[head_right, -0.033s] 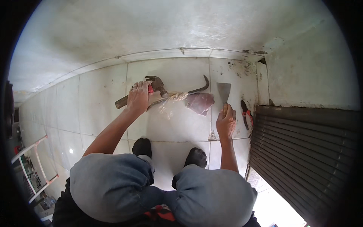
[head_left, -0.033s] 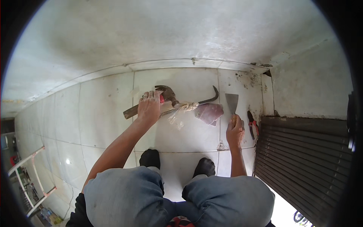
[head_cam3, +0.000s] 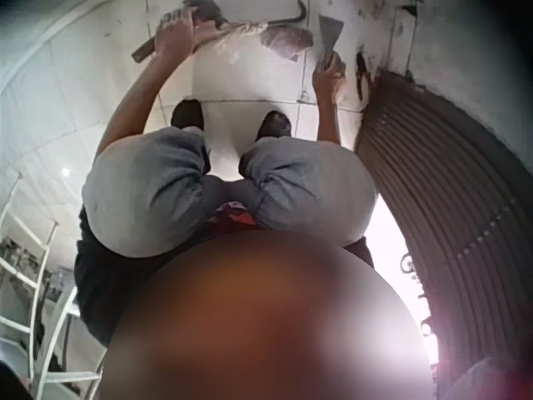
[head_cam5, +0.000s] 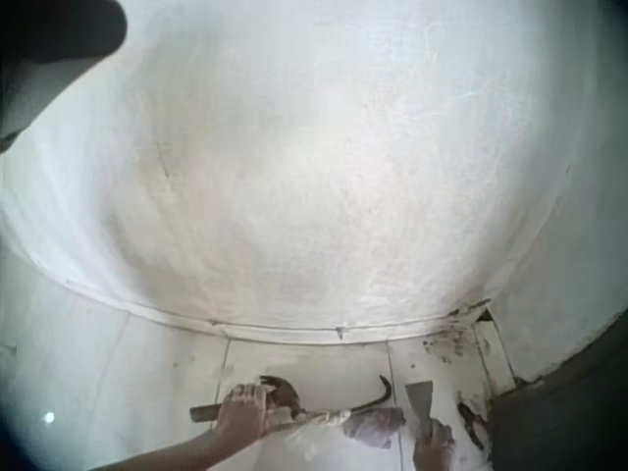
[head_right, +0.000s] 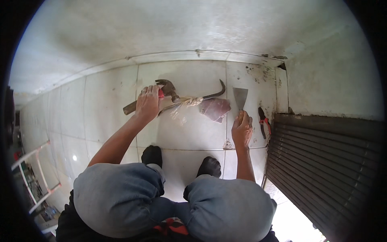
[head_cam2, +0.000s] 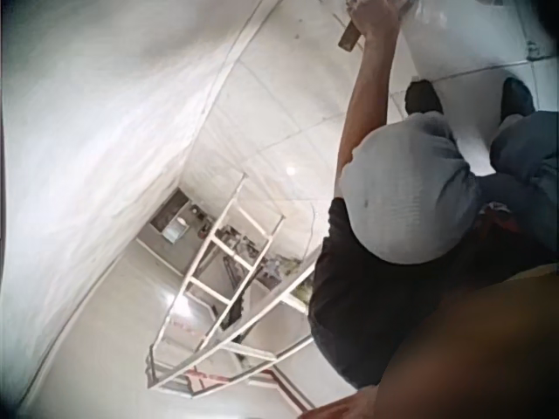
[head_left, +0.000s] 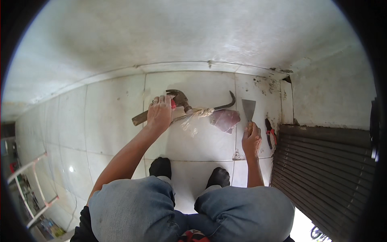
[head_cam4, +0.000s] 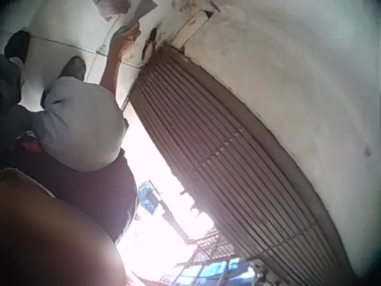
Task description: The recorder uses a crowbar, hammer, and putty knife to scrape and repair a damaged section of a wall near a doorway.
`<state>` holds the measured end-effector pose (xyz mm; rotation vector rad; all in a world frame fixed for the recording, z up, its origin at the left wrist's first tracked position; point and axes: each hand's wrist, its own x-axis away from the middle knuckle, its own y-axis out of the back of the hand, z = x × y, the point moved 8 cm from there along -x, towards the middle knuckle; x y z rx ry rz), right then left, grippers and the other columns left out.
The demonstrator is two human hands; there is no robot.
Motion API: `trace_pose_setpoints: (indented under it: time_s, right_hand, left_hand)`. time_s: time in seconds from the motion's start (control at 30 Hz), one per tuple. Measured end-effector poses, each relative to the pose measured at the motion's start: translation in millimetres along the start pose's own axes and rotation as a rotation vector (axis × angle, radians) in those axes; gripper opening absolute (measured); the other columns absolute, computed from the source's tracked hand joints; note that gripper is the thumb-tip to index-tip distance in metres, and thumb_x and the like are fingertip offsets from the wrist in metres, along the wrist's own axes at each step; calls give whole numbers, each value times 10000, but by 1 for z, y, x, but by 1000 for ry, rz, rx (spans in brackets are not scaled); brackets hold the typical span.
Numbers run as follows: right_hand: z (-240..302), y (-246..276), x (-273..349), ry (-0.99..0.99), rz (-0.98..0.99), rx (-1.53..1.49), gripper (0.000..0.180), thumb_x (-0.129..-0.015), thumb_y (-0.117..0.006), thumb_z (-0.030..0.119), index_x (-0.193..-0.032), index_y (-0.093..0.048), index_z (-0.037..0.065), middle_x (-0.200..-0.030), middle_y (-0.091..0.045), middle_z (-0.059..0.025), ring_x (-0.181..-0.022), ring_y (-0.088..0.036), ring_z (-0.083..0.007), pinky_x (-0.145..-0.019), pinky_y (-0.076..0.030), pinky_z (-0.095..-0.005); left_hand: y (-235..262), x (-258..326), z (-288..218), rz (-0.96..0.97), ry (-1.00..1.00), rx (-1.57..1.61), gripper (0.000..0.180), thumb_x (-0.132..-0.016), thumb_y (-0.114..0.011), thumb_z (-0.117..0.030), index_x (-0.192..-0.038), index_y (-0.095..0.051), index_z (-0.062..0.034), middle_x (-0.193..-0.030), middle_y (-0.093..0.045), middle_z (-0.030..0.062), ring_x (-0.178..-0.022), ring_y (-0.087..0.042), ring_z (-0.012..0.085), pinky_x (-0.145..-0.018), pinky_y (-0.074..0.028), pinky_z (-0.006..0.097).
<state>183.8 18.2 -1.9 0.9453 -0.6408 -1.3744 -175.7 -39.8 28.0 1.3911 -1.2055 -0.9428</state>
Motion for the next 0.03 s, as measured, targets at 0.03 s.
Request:
trace_pose_setpoints:
  time_s: [0.03]
  right_hand:
    - [4,-4,-1,1,38,-5,358,-842,-583,110,-1184,-513,33,-979,-589,-213,-887,-576,-395,-763,-472,-470]
  left_hand:
    - [9,4,2,-38,5,28,382,-809,-634,-168,-1141,-497,-37,-1041,-578,147,-1001,-555,308,-868,-443,415]
